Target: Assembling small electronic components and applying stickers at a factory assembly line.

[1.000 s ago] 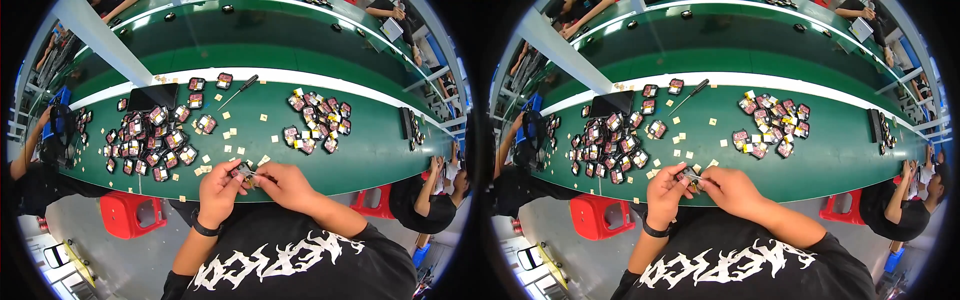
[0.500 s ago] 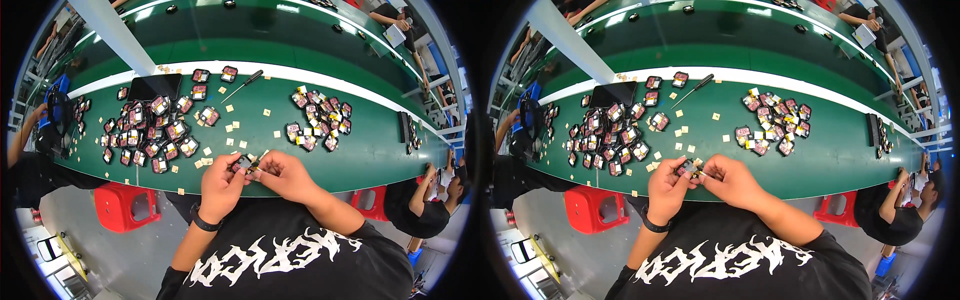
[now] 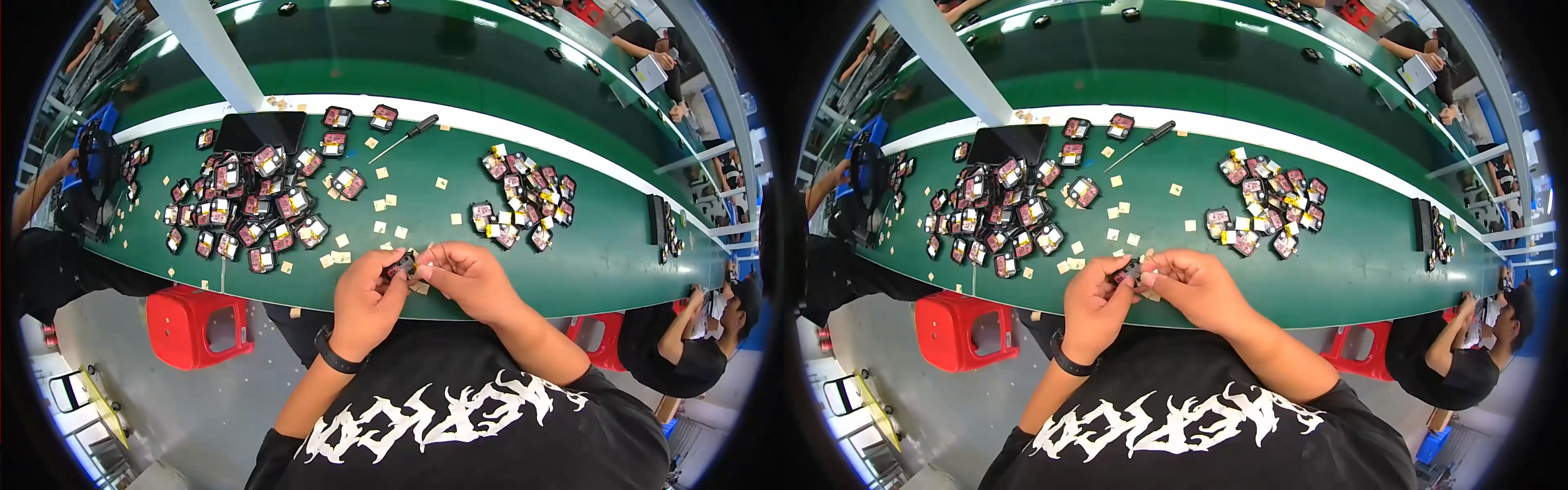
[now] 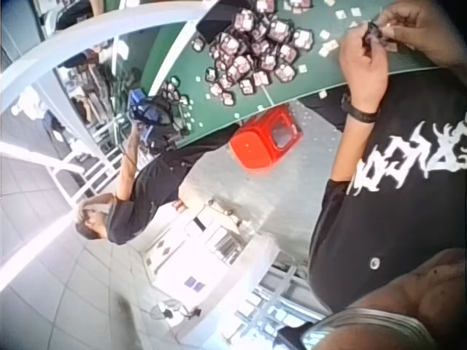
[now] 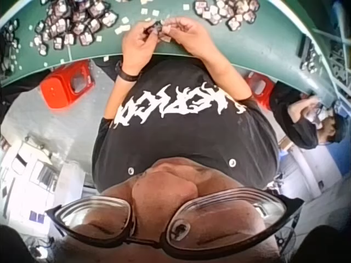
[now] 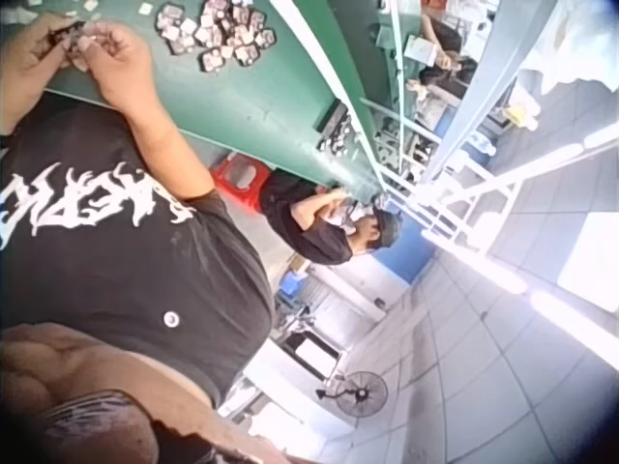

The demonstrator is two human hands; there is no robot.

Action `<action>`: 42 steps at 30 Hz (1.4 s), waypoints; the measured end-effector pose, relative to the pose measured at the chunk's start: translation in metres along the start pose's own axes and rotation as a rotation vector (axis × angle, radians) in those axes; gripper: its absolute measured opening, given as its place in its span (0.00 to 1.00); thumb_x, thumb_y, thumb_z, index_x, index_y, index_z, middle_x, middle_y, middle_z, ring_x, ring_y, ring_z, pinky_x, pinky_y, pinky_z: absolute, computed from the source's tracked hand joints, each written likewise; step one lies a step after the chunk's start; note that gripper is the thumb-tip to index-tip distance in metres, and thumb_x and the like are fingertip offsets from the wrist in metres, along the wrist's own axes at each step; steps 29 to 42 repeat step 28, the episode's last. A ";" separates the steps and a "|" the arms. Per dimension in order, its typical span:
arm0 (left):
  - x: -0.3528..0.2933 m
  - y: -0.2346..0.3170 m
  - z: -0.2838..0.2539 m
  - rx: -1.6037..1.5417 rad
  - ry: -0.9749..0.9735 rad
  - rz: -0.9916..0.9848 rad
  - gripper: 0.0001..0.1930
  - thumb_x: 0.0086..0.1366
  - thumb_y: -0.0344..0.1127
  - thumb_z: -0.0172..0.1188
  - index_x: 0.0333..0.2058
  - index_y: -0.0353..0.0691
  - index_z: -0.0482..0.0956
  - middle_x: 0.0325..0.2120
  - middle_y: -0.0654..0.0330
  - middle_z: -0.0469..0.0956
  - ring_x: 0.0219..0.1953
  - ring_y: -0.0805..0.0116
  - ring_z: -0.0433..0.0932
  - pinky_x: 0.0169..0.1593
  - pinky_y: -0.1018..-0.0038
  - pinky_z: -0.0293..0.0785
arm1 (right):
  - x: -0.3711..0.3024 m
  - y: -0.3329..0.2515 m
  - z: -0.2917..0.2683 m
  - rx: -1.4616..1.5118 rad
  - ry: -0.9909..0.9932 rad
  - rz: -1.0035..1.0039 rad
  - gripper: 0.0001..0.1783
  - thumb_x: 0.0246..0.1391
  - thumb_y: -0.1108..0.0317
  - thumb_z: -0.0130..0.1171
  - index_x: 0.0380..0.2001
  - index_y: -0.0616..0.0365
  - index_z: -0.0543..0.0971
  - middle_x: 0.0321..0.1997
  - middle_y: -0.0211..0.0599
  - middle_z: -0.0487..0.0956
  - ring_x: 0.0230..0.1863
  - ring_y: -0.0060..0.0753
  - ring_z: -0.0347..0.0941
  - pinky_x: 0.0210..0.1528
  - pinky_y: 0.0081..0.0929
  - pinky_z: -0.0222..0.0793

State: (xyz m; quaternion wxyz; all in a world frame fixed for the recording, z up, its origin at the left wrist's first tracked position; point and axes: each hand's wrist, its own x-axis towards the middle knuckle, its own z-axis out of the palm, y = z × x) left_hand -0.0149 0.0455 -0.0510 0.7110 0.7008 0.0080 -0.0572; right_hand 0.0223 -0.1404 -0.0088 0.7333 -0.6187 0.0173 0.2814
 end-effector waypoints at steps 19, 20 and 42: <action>0.001 0.000 -0.002 0.037 0.002 0.066 0.14 0.70 0.17 0.51 0.54 0.28 0.72 0.46 0.54 0.78 0.43 0.72 0.81 0.47 0.74 0.82 | 0.008 0.011 0.010 -0.387 0.130 -0.196 0.04 0.58 0.74 0.68 0.32 0.65 0.84 0.33 0.33 0.79 0.30 0.16 0.72 0.32 0.20 0.68; 0.000 0.000 -0.002 0.024 -0.010 0.064 0.15 0.70 0.17 0.51 0.55 0.28 0.71 0.47 0.53 0.78 0.44 0.71 0.81 0.48 0.74 0.82 | 0.008 0.004 0.012 -0.368 0.119 -0.158 0.05 0.59 0.73 0.67 0.32 0.65 0.84 0.32 0.33 0.79 0.31 0.17 0.73 0.33 0.20 0.69; -0.003 -0.003 -0.008 -0.091 -0.063 0.059 0.19 0.71 0.17 0.50 0.59 0.27 0.67 0.49 0.51 0.77 0.48 0.69 0.81 0.52 0.73 0.80 | 0.015 0.012 0.010 -0.147 0.061 0.017 0.08 0.66 0.65 0.62 0.41 0.54 0.87 0.42 0.43 0.86 0.40 0.19 0.80 0.43 0.23 0.76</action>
